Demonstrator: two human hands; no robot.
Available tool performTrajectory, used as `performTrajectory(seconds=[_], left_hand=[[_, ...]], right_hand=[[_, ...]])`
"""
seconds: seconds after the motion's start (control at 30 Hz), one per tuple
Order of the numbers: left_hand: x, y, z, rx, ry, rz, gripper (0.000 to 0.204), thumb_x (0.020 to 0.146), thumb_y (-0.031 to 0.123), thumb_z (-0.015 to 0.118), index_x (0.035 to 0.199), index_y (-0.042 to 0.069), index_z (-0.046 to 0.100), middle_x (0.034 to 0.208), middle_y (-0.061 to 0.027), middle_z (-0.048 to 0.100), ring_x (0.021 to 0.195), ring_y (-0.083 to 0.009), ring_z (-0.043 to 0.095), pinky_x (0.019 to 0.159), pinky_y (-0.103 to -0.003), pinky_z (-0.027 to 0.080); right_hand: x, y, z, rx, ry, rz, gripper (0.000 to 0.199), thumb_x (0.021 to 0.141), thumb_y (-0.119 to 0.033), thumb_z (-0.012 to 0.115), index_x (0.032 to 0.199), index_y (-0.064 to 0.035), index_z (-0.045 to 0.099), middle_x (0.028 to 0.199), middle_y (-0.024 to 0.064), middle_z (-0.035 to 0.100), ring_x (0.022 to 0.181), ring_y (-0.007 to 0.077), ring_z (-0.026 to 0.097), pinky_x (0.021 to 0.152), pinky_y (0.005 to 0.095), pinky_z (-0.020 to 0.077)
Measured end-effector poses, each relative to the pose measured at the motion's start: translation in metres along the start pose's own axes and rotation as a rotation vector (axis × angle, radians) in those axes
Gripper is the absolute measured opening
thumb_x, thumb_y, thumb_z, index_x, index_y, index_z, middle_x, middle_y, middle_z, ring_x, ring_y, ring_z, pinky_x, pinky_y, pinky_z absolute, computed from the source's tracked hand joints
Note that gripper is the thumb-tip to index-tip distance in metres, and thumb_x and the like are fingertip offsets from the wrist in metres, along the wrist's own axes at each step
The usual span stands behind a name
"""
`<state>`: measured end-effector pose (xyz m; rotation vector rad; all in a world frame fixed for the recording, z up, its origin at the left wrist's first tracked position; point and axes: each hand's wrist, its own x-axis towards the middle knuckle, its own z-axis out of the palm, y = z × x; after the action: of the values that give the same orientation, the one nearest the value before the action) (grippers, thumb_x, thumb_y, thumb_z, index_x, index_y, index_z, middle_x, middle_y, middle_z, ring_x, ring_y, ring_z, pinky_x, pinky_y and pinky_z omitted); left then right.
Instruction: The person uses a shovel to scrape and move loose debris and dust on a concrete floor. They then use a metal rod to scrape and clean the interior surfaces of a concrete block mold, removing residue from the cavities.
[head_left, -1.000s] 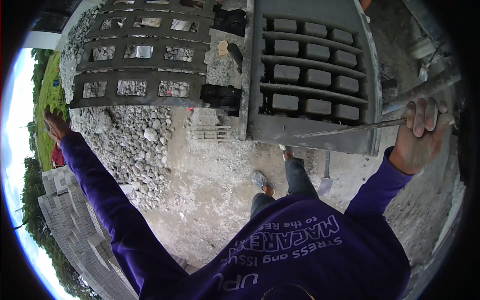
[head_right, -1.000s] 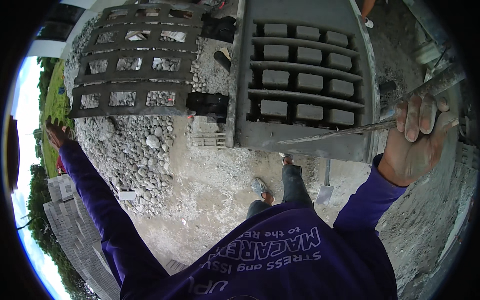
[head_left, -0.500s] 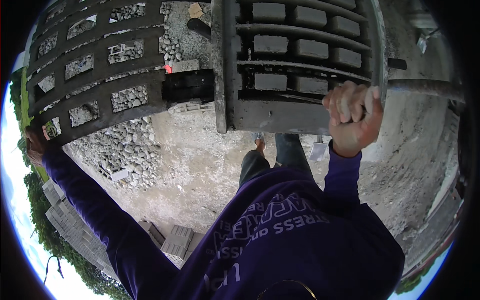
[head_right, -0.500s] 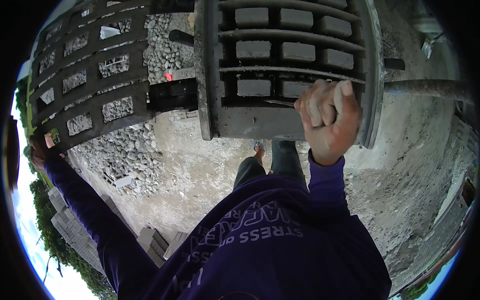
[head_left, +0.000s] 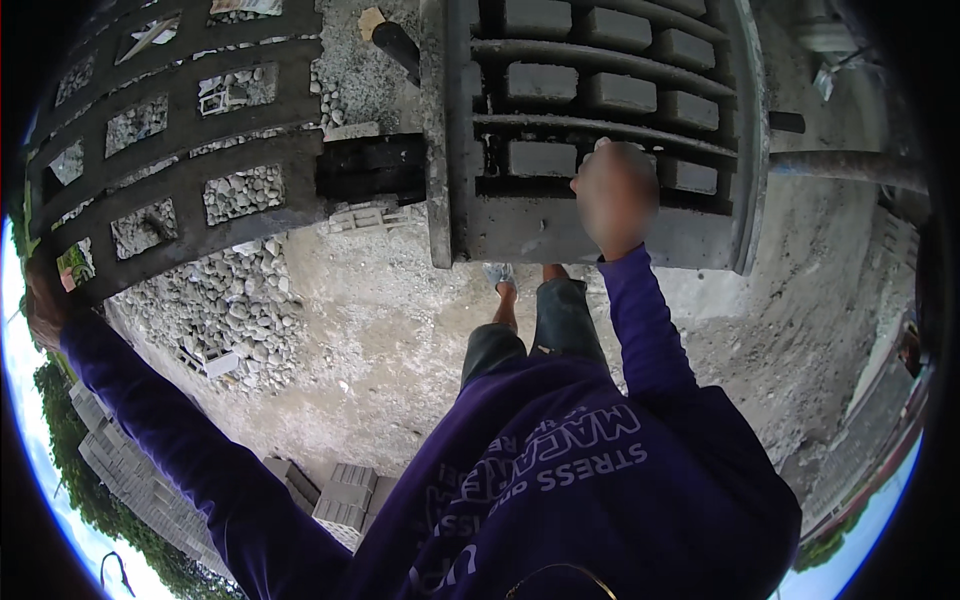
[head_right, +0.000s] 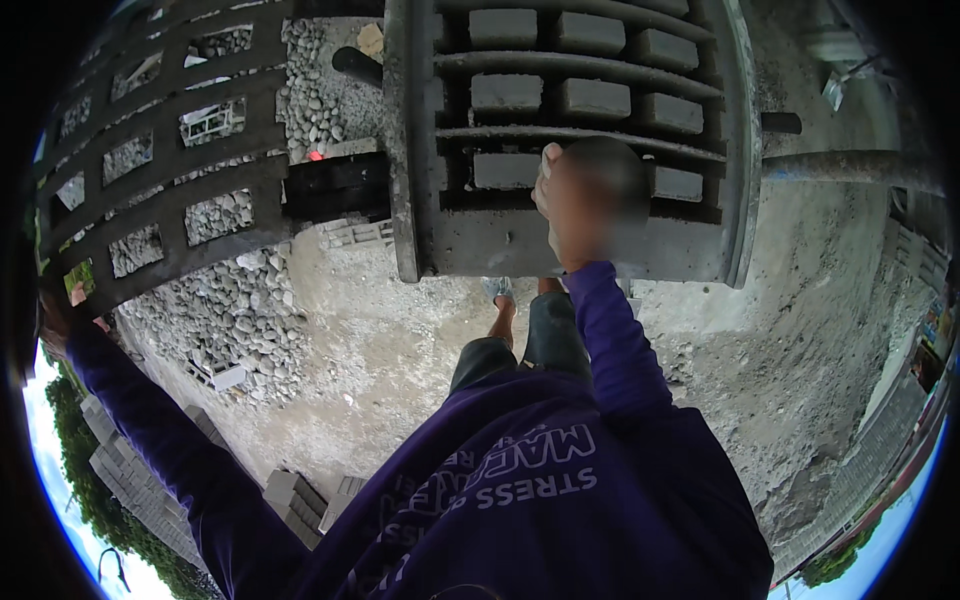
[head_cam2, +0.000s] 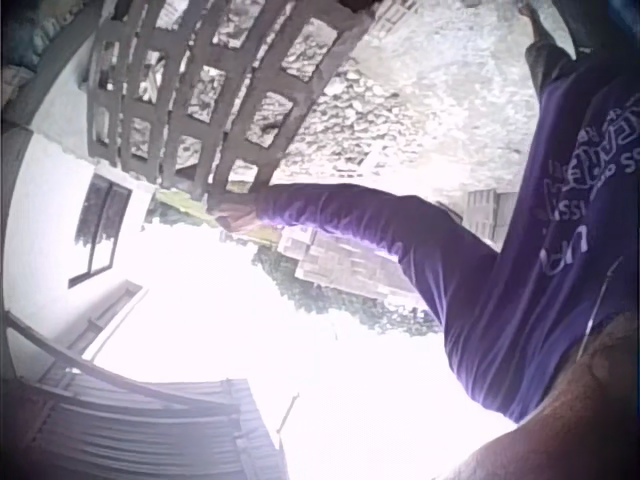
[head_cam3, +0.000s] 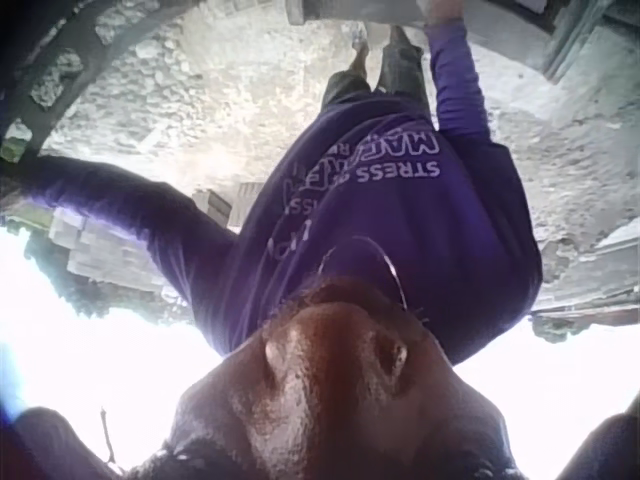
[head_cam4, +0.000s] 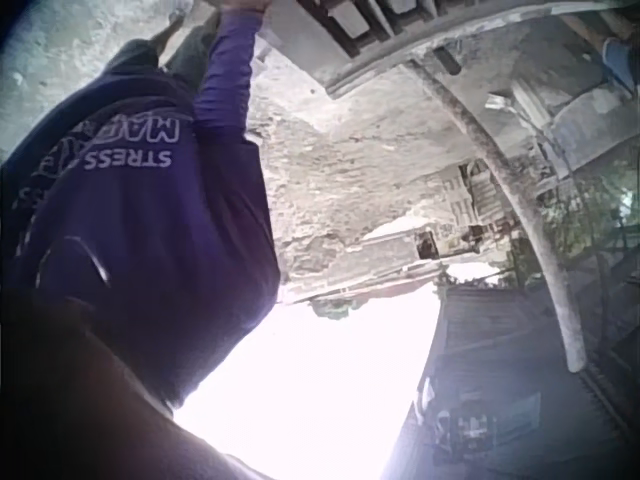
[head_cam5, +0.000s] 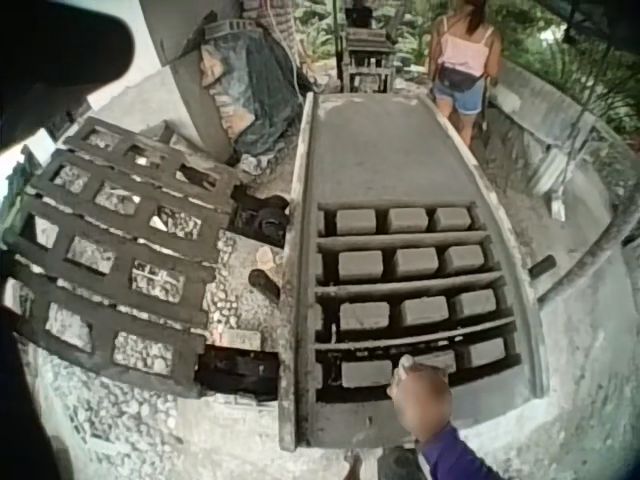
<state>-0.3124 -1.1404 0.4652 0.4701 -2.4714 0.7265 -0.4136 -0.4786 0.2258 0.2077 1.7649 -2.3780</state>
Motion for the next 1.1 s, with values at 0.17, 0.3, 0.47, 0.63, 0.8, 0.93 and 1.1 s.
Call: performTrajectory(seconds=[0.17, 0.3, 0.47, 0.63, 0.8, 0.93, 1.1], left_hand=[[-0.009, -0.02, -0.016, 0.058, -0.028, 0.039, 0.036, 0.092, 0.024, 0.054, 0.128, 0.019, 0.06, 0.116, -0.0067, 0.068, 0.102, -0.0227, 0.066, 0.089, -0.032, 0.05], [-0.006, -0.017, -0.007, 0.064, -0.024, 0.072, 0.035, 0.092, 0.02, 0.055, 0.127, 0.021, 0.06, 0.115, -0.0056, 0.069, 0.101, -0.0221, 0.066, 0.09, -0.032, 0.05], [-0.009, -0.026, -0.015, 0.098, -0.024, 0.094, 0.035, 0.093, 0.016, 0.055, 0.127, 0.022, 0.061, 0.114, -0.0042, 0.07, 0.101, -0.0214, 0.066, 0.091, -0.031, 0.049], [0.004, -0.023, -0.002, 0.045, -0.004, 0.062, 0.035, 0.09, 0.018, 0.058, 0.125, 0.022, 0.063, 0.113, -0.0032, 0.07, 0.1, -0.0202, 0.066, 0.091, -0.029, 0.049], [-0.001, -0.013, -0.02, -0.016, -0.054, -0.057, 0.033, 0.09, 0.024, 0.06, 0.122, 0.02, 0.065, 0.112, -0.0028, 0.071, 0.099, -0.0187, 0.066, 0.088, -0.028, 0.049], [0.005, 0.0, -0.016, -0.046, -0.04, -0.073, 0.032, 0.09, 0.025, 0.06, 0.121, 0.02, 0.066, 0.112, -0.0027, 0.071, 0.098, -0.0182, 0.066, 0.088, -0.028, 0.049], [0.003, 0.005, -0.02, -0.059, -0.056, -0.083, 0.031, 0.091, 0.025, 0.059, 0.12, 0.02, 0.066, 0.111, -0.0027, 0.071, 0.098, -0.0177, 0.066, 0.087, -0.028, 0.049]], right_hand=[[-0.007, -0.07, 0.024, 0.031, -0.174, -0.075, 0.053, 0.101, -0.03, 0.045, 0.053, -0.014, 0.03, 0.048, -0.0006, 0.028, 0.04, 0.0096, 0.026, 0.043, 0.0276, 0.0244], [-0.009, -0.035, 0.012, 0.013, -0.11, -0.095, 0.051, 0.101, -0.032, 0.045, 0.055, -0.0138, 0.031, 0.05, -0.0008, 0.031, 0.041, 0.0104, 0.028, 0.044, 0.0282, 0.0274], [-0.01, -0.044, 0.011, 0.157, -0.174, -0.112, 0.051, 0.099, -0.031, 0.046, 0.054, -0.0133, 0.03, 0.049, 0.0014, 0.03, 0.041, 0.0124, 0.026, 0.046, 0.0294, 0.0269], [0.003, -0.003, 0.002, 0.172, -0.065, 0.016, 0.052, 0.098, -0.032, 0.047, 0.053, -0.0143, 0.029, 0.049, 0.0014, 0.03, 0.044, 0.013, 0.029, 0.05, 0.0295, 0.0295], [-0.008, -0.021, 0.011, 0.288, -0.237, -0.009, 0.049, 0.1, -0.028, 0.045, 0.055, -0.0125, 0.032, 0.048, -0.0008, 0.028, 0.042, 0.0105, 0.025, 0.047, 0.0287, 0.0271], [-0.002, 0.007, 0.015, 0.222, -0.215, -0.027, 0.05, 0.1, -0.032, 0.041, 0.056, -0.013, 0.029, 0.049, 0.0006, 0.029, 0.043, 0.0116, 0.025, 0.048, 0.0299, 0.0259], [-0.018, -0.008, 0.02, 0.141, -0.2, -0.047, 0.051, 0.099, -0.032, 0.041, 0.054, -0.0122, 0.028, 0.05, 0.0015, 0.031, 0.046, 0.0137, 0.028, 0.05, 0.0304, 0.027]])
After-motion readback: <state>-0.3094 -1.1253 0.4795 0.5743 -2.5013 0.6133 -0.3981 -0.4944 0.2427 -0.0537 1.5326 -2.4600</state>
